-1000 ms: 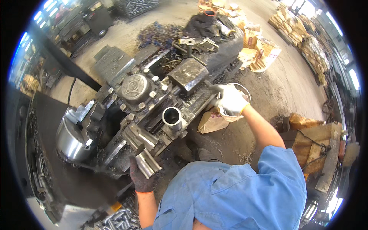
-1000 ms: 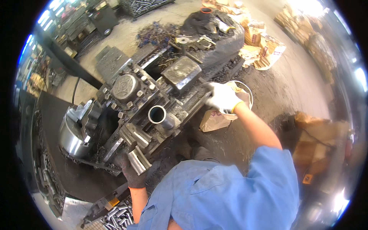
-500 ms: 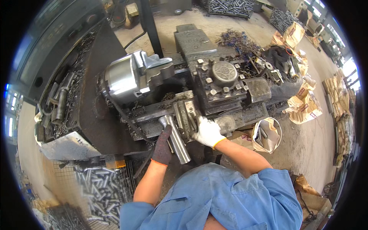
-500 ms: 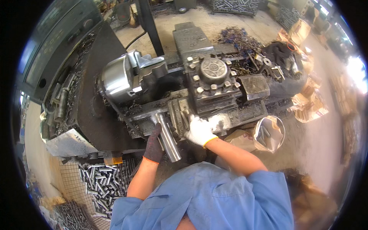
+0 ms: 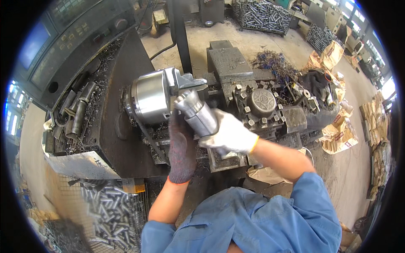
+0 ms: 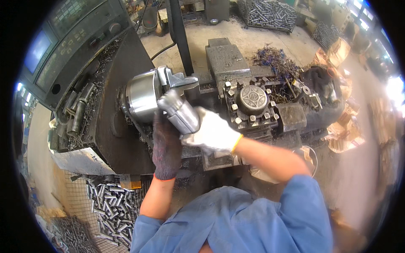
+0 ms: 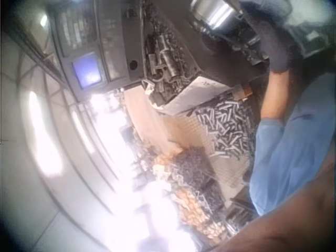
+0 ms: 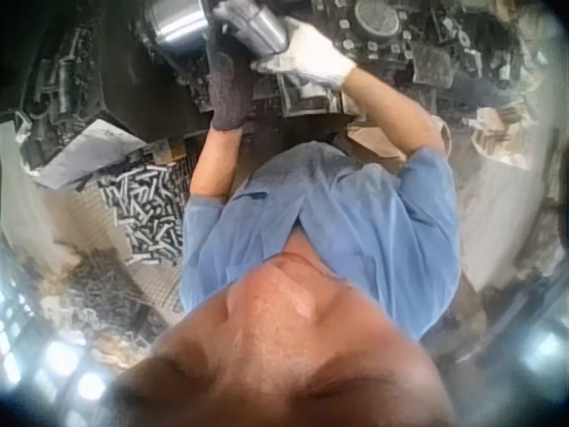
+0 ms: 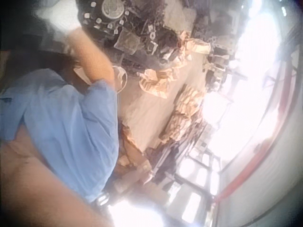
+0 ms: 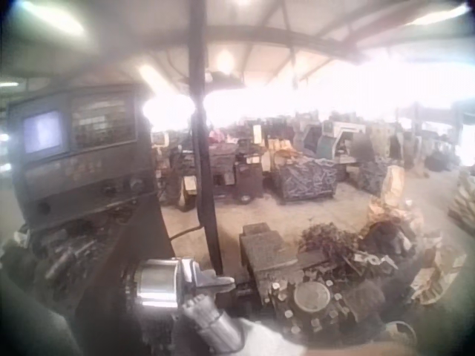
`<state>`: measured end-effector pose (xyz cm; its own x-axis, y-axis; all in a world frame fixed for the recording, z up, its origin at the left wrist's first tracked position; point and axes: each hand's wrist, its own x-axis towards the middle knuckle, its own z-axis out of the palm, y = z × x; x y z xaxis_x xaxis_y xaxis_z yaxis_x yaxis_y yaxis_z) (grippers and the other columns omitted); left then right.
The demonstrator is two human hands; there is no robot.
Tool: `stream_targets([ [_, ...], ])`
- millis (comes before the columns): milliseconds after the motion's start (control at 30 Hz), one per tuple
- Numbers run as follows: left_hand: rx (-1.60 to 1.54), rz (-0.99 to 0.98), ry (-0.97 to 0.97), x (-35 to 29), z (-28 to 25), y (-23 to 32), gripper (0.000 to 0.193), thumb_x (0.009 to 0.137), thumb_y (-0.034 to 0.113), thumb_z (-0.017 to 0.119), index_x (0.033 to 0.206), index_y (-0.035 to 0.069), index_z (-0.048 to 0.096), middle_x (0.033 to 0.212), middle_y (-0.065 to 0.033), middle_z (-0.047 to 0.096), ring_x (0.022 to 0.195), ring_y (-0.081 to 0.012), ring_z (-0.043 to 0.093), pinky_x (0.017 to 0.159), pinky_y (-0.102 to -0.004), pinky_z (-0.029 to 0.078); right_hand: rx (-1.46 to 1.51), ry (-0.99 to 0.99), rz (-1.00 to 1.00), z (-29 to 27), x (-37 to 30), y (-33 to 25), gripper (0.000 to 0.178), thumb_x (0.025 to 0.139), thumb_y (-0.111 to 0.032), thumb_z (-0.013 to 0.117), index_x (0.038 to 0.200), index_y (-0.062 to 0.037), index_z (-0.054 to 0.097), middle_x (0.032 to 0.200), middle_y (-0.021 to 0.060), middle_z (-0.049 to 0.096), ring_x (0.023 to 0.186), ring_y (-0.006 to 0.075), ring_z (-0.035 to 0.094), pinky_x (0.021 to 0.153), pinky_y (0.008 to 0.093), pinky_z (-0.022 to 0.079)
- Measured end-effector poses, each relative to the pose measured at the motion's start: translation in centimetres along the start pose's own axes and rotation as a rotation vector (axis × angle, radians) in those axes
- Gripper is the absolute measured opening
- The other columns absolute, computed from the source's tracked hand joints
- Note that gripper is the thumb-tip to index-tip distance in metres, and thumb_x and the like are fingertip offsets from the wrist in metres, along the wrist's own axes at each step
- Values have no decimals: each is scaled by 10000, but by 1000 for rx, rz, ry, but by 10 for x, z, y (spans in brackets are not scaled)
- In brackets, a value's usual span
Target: The person repeatedly picks up hollow metal cylinders from a wire basket, inserts them into a lathe chuck, and removes them after a brief machine cycle. The person then places the processed cylinders back into the basket. This cycle is repeated continuously throughout the clip.
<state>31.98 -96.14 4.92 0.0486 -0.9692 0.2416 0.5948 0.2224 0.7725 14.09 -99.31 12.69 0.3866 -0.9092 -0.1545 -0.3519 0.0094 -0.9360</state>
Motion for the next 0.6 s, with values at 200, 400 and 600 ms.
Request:
stream_targets([
  [200, 226, -176, 77, -28, -67, 6, 737, 1041, 459, 686, 1570, -1, 459, 1464, -195, 608, 1361, -319, 607, 1187, -478, 460, -1336, 210, -396, -133, 67, -39, 611, 808, -250, 784, 1370, -83, 613, 1225, 193, 714, 1045, 398, 747, 884, 494, 615],
  [400, 197, -324, 540, -150, -148, -21, 637, 1046, 454, 673, 1461, -16, 554, 1351, -195, 676, 1212, -330, 689, 1088, -476, 540, -1470, -252, -79, -160, 161, 11, 551, 742, -301, 850, 1230, -83, 717, 1127, 189, 770, 1049, 352, 759, 900, 473, 609],
  [600, 144, -77, 1063, -213, -213, 1, 481, 1057, 570, 578, 1072, 94, 645, 909, -84, 669, 827, -280, 656, 759, -446, 533, -1027, -468, -82, -132, 202, 52, 810, 692, -377, 849, 1365, 1, 605, 1239, 263, 726, 1144, 413, 707, 988, 490, 564],
])
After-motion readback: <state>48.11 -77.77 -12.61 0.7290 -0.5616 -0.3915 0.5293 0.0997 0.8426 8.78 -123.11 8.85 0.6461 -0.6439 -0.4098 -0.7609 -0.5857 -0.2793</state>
